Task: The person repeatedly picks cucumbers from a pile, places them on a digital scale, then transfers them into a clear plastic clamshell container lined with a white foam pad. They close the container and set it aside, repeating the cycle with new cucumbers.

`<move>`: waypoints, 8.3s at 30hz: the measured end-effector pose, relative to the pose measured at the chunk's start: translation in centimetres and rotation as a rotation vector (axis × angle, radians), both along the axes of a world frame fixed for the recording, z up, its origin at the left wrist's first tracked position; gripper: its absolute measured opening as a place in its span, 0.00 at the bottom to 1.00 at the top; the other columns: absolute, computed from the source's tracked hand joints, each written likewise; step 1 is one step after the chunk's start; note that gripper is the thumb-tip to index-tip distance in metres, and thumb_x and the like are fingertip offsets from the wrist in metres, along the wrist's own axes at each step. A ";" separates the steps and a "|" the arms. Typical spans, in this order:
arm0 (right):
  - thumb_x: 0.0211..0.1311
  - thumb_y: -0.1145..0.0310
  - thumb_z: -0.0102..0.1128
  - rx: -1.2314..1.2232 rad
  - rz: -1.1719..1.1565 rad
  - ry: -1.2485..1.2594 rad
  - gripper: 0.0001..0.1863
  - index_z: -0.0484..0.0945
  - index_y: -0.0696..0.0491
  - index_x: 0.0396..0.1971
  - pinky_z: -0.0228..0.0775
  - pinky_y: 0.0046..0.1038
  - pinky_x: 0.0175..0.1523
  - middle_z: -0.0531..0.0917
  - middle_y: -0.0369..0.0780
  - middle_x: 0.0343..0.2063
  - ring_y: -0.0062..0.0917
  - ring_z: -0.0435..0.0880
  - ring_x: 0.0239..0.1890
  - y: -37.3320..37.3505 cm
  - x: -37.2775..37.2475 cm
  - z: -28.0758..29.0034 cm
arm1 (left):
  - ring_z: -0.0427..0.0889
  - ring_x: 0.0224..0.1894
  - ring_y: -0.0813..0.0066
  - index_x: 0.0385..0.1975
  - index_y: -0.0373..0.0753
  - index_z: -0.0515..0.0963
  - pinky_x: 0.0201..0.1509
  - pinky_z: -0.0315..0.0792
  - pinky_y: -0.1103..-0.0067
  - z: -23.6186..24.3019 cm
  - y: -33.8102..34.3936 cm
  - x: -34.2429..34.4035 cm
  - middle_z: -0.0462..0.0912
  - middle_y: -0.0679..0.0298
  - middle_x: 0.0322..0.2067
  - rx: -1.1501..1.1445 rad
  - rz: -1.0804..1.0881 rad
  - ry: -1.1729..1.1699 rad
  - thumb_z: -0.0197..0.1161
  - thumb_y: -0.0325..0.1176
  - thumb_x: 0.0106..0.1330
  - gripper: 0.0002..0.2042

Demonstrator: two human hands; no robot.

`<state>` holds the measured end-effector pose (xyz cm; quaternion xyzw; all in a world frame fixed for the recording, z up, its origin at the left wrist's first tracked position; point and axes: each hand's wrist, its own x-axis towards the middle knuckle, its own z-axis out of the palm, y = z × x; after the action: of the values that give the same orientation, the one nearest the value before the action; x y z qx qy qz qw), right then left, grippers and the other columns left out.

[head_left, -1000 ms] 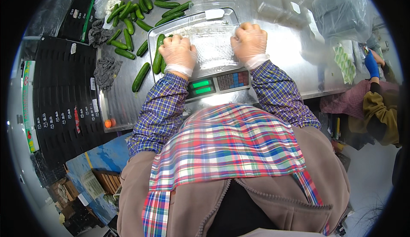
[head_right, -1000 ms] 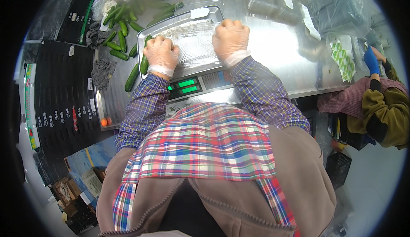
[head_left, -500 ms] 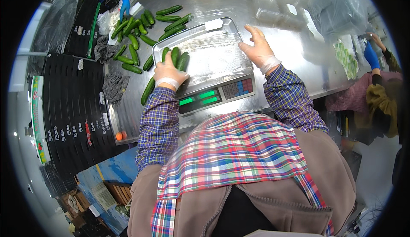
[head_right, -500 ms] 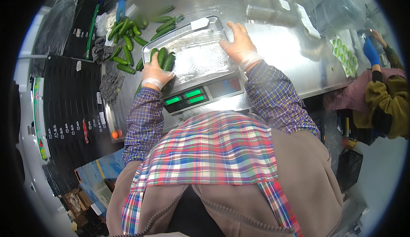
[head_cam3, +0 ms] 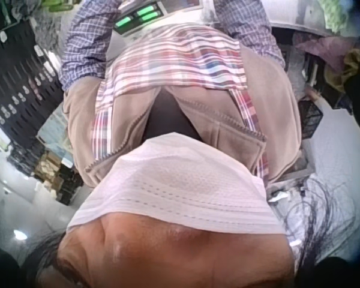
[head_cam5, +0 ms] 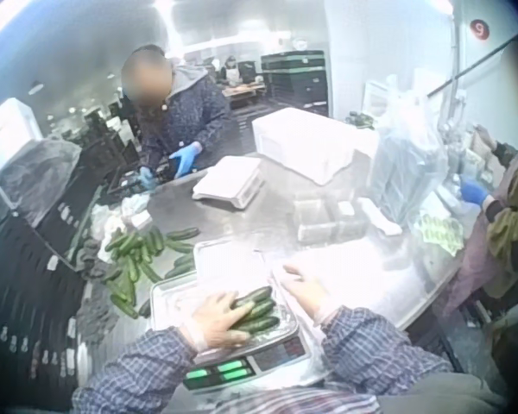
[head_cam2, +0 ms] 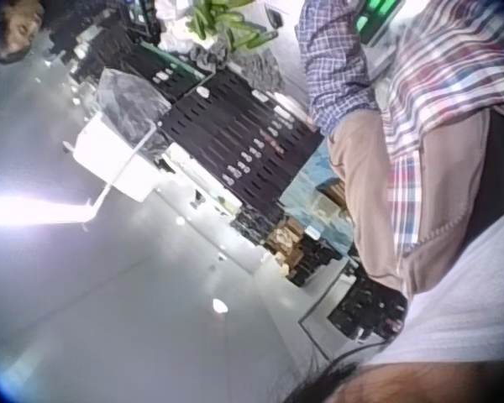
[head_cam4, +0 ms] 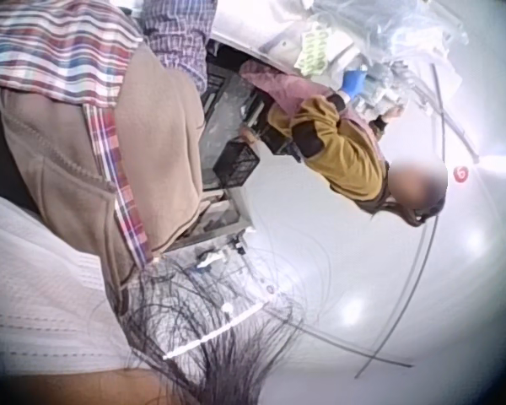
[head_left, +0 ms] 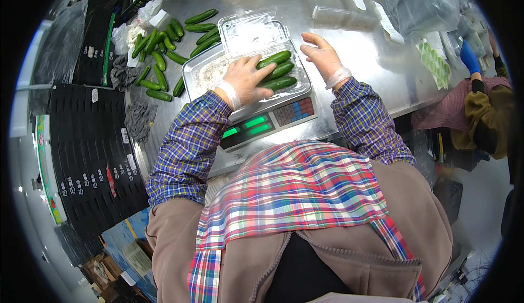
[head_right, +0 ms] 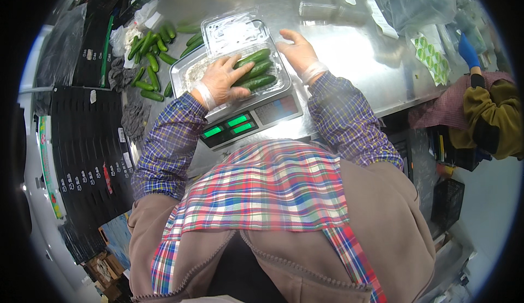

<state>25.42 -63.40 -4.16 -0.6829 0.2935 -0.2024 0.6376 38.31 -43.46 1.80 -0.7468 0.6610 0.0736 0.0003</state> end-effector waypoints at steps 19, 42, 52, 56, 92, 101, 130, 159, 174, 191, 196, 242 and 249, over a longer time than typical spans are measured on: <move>0.67 0.56 0.50 -0.118 0.159 -0.183 0.19 0.75 0.54 0.48 0.67 0.27 0.51 0.80 0.35 0.34 0.22 0.76 0.41 -1.9 4.9 4.0 | 0.77 0.44 0.70 0.57 0.34 0.65 0.45 0.71 0.75 -2.1 6.0 5.3 0.75 0.56 0.49 -0.704 1.052 1.259 0.42 0.52 0.71 0.27; 0.53 0.75 0.60 0.259 0.548 0.387 0.12 0.70 0.61 0.36 0.65 0.18 0.22 0.77 0.36 0.23 0.17 0.74 0.18 2.1 -3.3 3.6 | 0.73 0.21 0.79 0.34 0.35 0.71 0.29 0.73 0.81 -2.0 7.1 2.1 0.72 0.67 0.22 -0.150 0.919 1.511 0.56 0.25 0.59 0.05; 0.62 0.58 0.56 0.687 0.627 -0.104 0.32 0.57 0.49 0.64 0.74 0.38 0.50 0.71 0.42 0.56 0.30 0.75 0.52 1.1 5.5 8.9 | 0.79 0.28 0.77 0.38 0.34 0.73 0.34 0.75 0.82 3.8 6.6 8.1 0.77 0.65 0.30 -0.598 0.805 1.583 0.57 0.27 0.61 0.07; 0.61 0.61 0.56 0.851 0.357 0.114 0.17 0.71 0.52 0.47 0.80 0.29 0.36 0.78 0.41 0.43 0.27 0.80 0.40 0.9 13.2 7.5 | 0.76 0.32 0.79 0.49 0.34 0.70 0.42 0.75 0.80 2.1 7.4 10.8 0.77 0.65 0.34 -0.750 0.836 1.539 0.55 0.29 0.65 0.14; 0.64 0.66 0.52 0.056 -0.235 0.186 0.18 0.72 0.54 0.53 0.69 0.20 0.47 0.77 0.35 0.50 0.18 0.78 0.44 -12.0 0.0 5.1 | 0.73 0.56 0.58 0.50 0.32 0.74 0.57 0.68 0.72 -11.2 13.6 41.1 0.73 0.52 0.55 0.222 1.344 0.443 0.62 0.50 0.52 0.30; 0.63 0.64 0.53 0.376 -0.850 0.219 0.17 0.74 0.50 0.51 0.73 0.23 0.44 0.80 0.31 0.46 0.17 0.80 0.41 -2.9 -19.4 2.1 | 0.79 0.50 0.61 0.43 0.35 0.79 0.48 0.74 0.72 -10.8 5.4 43.3 0.80 0.54 0.46 -0.017 1.266 0.192 0.64 0.38 0.53 0.19; 0.65 0.71 0.51 0.335 -0.638 0.255 0.12 0.75 0.56 0.47 0.77 0.19 0.40 0.82 0.36 0.39 0.19 0.82 0.36 5.0 -19.7 -0.1 | 0.81 0.29 0.71 0.42 0.31 0.75 0.36 0.75 0.78 -2.7 10.3 29.7 0.82 0.56 0.28 -0.073 0.559 0.735 0.66 0.38 0.48 0.23; 0.65 0.74 0.50 0.140 -0.429 0.198 0.11 0.77 0.59 0.44 0.73 0.24 0.49 0.80 0.41 0.41 0.23 0.80 0.40 9.9 -15.8 1.1 | 0.81 0.37 0.59 0.42 0.34 0.78 0.45 0.73 0.72 -9.3 32.4 18.3 0.82 0.53 0.35 -0.240 1.092 0.618 0.57 0.40 0.62 0.16; 0.65 0.74 0.50 0.165 -0.462 0.322 0.09 0.78 0.59 0.41 0.74 0.20 0.45 0.81 0.39 0.36 0.21 0.80 0.34 12.2 -15.5 -0.2 | 0.75 0.47 0.52 0.50 0.28 0.70 0.52 0.69 0.68 -10.5 26.4 25.1 0.75 0.47 0.45 -0.503 0.795 0.439 0.56 0.41 0.61 0.23; 0.64 0.70 0.50 0.128 -0.496 0.580 0.09 0.78 0.52 0.39 0.71 0.16 0.35 0.80 0.32 0.31 0.15 0.78 0.27 15.8 -19.9 0.8 | 0.78 0.47 0.58 0.43 0.49 0.80 0.51 0.72 0.67 -14.6 25.3 52.8 0.80 0.56 0.43 -0.451 1.240 -0.068 0.51 0.38 0.63 0.13; 0.64 0.71 0.48 0.172 -0.485 0.645 0.09 0.78 0.53 0.38 0.69 0.17 0.35 0.80 0.32 0.31 0.16 0.78 0.28 16.8 -20.7 1.1 | 0.80 0.44 0.55 0.40 0.47 0.81 0.49 0.72 0.67 -15.5 24.2 57.8 0.81 0.54 0.39 -0.575 1.154 -0.022 0.52 0.36 0.63 0.11; 0.63 0.74 0.50 -0.166 -0.034 0.241 0.13 0.76 0.59 0.46 0.70 0.22 0.48 0.82 0.40 0.40 0.23 0.80 0.40 2.3 -15.0 -8.6 | 0.78 0.40 0.80 0.45 0.36 0.79 0.45 0.69 0.84 -2.8 23.9 21.0 0.83 0.65 0.39 -0.734 0.832 0.603 0.58 0.39 0.66 0.14; 0.63 0.65 0.55 -0.344 -0.036 0.157 0.20 0.72 0.54 0.54 0.70 0.24 0.52 0.81 0.41 0.44 0.25 0.80 0.44 -2.3 -5.6 -5.8 | 0.77 0.37 0.83 0.43 0.33 0.79 0.43 0.69 0.87 -3.2 27.2 16.3 0.82 0.65 0.37 -0.781 0.993 0.708 0.60 0.33 0.64 0.12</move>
<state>19.78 -65.72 -9.96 -0.7902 0.3158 -0.2071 0.4826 54.61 -16.27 -1.36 -0.8357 0.1824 0.0610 -0.5144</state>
